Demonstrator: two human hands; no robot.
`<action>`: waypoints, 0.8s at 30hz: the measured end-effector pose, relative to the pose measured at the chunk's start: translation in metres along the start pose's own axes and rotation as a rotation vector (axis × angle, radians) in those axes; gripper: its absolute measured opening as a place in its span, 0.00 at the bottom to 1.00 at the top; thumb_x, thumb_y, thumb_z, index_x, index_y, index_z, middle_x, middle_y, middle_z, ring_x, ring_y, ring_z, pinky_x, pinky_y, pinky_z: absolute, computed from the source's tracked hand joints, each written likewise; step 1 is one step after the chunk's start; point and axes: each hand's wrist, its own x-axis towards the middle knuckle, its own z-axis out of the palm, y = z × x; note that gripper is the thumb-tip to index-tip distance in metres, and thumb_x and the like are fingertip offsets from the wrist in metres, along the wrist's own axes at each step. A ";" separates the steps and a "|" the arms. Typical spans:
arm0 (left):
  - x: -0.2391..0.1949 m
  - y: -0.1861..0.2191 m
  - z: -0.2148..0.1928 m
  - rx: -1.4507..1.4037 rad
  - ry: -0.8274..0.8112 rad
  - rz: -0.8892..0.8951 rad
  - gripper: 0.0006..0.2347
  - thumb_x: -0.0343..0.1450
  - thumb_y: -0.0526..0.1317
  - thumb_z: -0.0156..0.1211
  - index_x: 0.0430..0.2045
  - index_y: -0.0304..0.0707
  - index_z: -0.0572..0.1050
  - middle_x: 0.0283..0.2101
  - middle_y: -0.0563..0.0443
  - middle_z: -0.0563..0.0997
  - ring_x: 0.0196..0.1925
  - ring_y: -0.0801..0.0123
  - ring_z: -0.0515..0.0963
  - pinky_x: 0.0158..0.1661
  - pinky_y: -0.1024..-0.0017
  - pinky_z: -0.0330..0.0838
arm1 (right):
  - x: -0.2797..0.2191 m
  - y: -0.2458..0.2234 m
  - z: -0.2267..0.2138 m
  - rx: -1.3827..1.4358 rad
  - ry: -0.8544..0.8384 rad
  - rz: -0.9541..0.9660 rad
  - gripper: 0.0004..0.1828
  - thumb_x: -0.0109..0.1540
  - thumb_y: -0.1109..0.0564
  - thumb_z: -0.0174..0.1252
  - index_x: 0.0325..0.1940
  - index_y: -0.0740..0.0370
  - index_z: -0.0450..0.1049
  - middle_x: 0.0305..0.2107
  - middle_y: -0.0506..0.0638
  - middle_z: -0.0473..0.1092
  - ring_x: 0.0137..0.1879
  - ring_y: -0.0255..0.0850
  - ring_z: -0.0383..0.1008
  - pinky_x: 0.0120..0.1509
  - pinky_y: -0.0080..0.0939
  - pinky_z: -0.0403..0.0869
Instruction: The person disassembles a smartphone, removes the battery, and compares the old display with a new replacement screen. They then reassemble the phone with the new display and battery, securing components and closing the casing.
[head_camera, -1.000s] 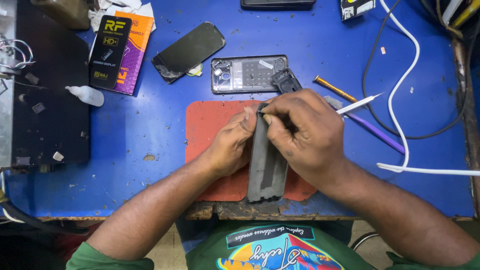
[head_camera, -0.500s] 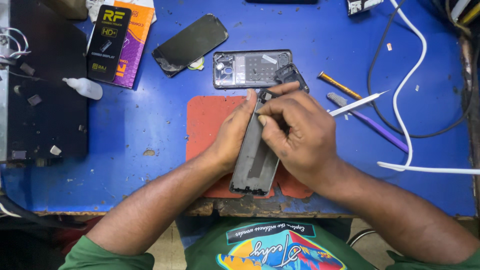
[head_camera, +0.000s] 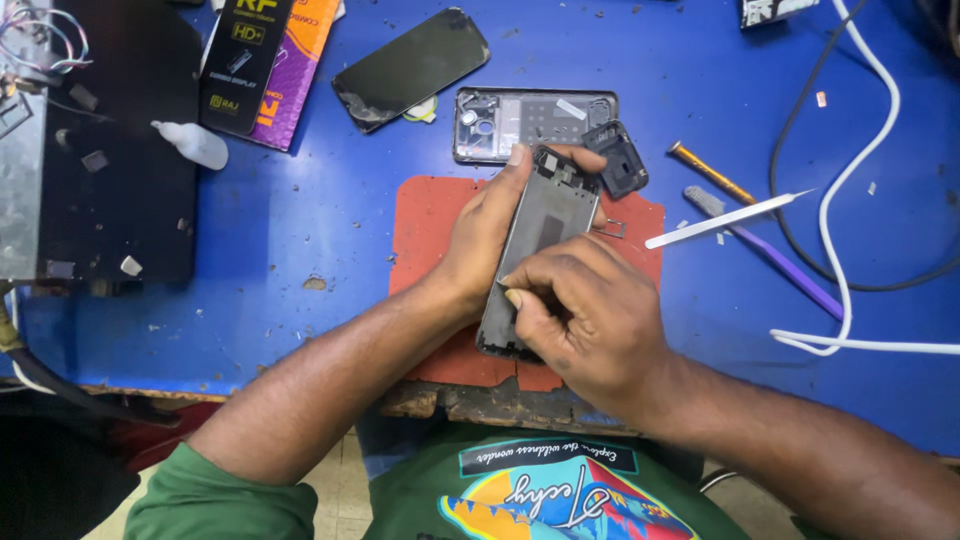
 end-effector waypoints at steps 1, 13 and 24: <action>0.000 -0.001 -0.001 0.020 0.015 0.004 0.27 0.82 0.58 0.32 0.58 0.35 0.72 0.43 0.43 0.80 0.45 0.65 0.80 0.49 0.66 0.77 | -0.001 -0.001 0.001 0.034 -0.016 0.021 0.08 0.59 0.67 0.65 0.42 0.66 0.75 0.35 0.53 0.73 0.37 0.44 0.76 0.39 0.42 0.74; 0.002 -0.001 -0.004 -0.006 0.080 -0.018 0.27 0.81 0.58 0.32 0.57 0.36 0.73 0.41 0.41 0.80 0.40 0.65 0.80 0.42 0.67 0.80 | -0.009 -0.008 0.006 0.084 -0.087 -0.074 0.12 0.58 0.68 0.65 0.42 0.65 0.73 0.34 0.53 0.73 0.38 0.45 0.76 0.41 0.43 0.75; 0.002 -0.001 -0.005 -0.009 0.092 -0.021 0.27 0.80 0.58 0.32 0.56 0.35 0.73 0.40 0.39 0.81 0.37 0.63 0.81 0.40 0.65 0.81 | -0.007 -0.007 0.004 0.097 -0.155 -0.120 0.13 0.55 0.70 0.64 0.42 0.65 0.73 0.34 0.52 0.73 0.38 0.45 0.75 0.41 0.44 0.74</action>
